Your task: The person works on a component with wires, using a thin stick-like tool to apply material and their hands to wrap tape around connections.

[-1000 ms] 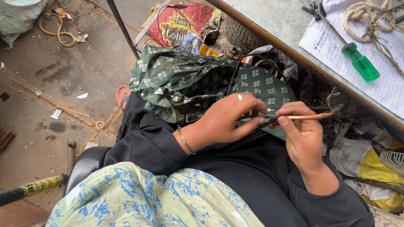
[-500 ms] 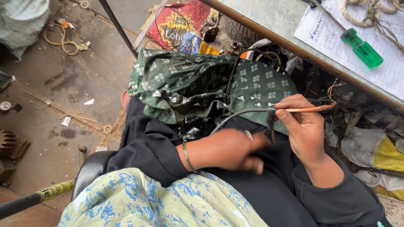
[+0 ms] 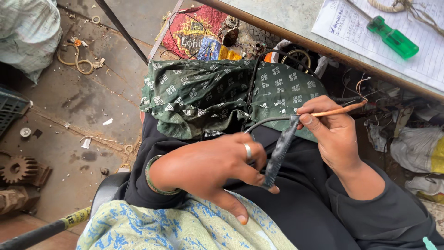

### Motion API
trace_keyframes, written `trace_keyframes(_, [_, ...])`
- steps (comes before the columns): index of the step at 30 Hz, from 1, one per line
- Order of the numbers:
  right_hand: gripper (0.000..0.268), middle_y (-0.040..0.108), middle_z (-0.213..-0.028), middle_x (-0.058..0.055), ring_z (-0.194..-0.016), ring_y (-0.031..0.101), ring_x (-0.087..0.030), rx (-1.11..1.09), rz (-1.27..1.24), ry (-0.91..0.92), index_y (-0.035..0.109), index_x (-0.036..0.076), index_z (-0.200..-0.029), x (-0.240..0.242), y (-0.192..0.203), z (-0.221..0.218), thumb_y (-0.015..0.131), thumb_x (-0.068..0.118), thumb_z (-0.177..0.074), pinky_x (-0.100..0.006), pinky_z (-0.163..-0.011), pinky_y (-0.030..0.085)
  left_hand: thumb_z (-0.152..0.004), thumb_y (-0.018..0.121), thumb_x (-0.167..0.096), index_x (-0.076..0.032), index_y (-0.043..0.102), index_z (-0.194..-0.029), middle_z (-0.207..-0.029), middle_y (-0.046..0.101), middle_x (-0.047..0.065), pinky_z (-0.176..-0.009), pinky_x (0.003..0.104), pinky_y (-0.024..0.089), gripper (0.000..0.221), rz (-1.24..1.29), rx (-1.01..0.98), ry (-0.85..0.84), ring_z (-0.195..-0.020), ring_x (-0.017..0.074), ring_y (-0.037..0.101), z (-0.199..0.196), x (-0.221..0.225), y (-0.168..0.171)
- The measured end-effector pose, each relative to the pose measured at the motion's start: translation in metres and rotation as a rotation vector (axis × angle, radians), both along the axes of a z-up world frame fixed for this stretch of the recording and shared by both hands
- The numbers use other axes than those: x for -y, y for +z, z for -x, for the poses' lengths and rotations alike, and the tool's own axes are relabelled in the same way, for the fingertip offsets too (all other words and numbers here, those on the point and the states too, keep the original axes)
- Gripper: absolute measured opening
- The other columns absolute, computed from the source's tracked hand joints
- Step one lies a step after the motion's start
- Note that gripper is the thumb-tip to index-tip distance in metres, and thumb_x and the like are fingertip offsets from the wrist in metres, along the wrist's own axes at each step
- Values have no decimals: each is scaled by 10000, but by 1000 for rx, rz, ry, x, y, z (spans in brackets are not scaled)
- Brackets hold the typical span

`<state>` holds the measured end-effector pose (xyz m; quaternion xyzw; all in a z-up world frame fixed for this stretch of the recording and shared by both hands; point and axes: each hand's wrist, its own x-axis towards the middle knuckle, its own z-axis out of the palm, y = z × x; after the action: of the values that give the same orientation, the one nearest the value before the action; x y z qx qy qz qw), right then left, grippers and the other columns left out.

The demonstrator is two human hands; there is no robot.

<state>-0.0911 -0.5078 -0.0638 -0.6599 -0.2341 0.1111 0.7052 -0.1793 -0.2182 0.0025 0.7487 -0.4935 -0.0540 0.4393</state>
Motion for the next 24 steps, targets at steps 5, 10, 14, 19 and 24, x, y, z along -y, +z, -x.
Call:
trace_keyframes(5, [130, 614, -1131, -81, -983, 634, -148, 22, -35, -24, 660, -41, -1157, 3, 2, -1, 648, 24, -1045, -298, -900, 557, -803, 847, -414, -139, 701, -1189, -1178, 603, 79, -1132, 404, 417, 496, 185, -57, -39, -1246, 279, 524, -5, -3, 13])
trace_keyframes(10, [113, 654, -1060, -87, -968, 648, -156, -67, -176, -79, 658, -17, -1172, 10, 6, -5, 631, 56, -1090, -316, -889, 567, -845, 828, -481, -46, 543, -1302, -1199, 545, -41, -929, 254, 529, 692, 353, -926, -296, -1039, 112, 649, -10, 3, 21])
trace_keyframes(14, [106, 652, -1108, -66, -963, 654, -151, -27, -179, -88, 653, -4, -1162, 11, 6, -3, 629, 71, -1090, -306, -889, 557, -929, 828, -309, 50, 601, -1383, -895, 538, 40, -782, 261, 406, 622, 590, -1028, 87, -801, 110, 483, 3, 19, 36])
trace_keyframes(19, [94, 637, -1072, -72, -1003, 608, -130, 99, -29, -86, 655, -33, -1152, 2, -2, 3, 638, 38, -1091, -280, -907, 506, -1013, 722, -331, -1, 579, -1207, -960, 607, 103, -839, 336, 497, 408, 140, -117, 159, -896, 242, 600, -5, 41, 62])
trace_keyframes(24, [103, 663, -1029, -64, -899, 648, -127, 13, -166, -80, 664, -15, -1177, 6, -3, 1, 635, 39, -1095, -298, -890, 566, -880, 680, -261, -72, 687, -913, -838, 687, 130, -715, 454, 534, 192, -671, 161, 446, -822, 347, 666, 0, 40, 45])
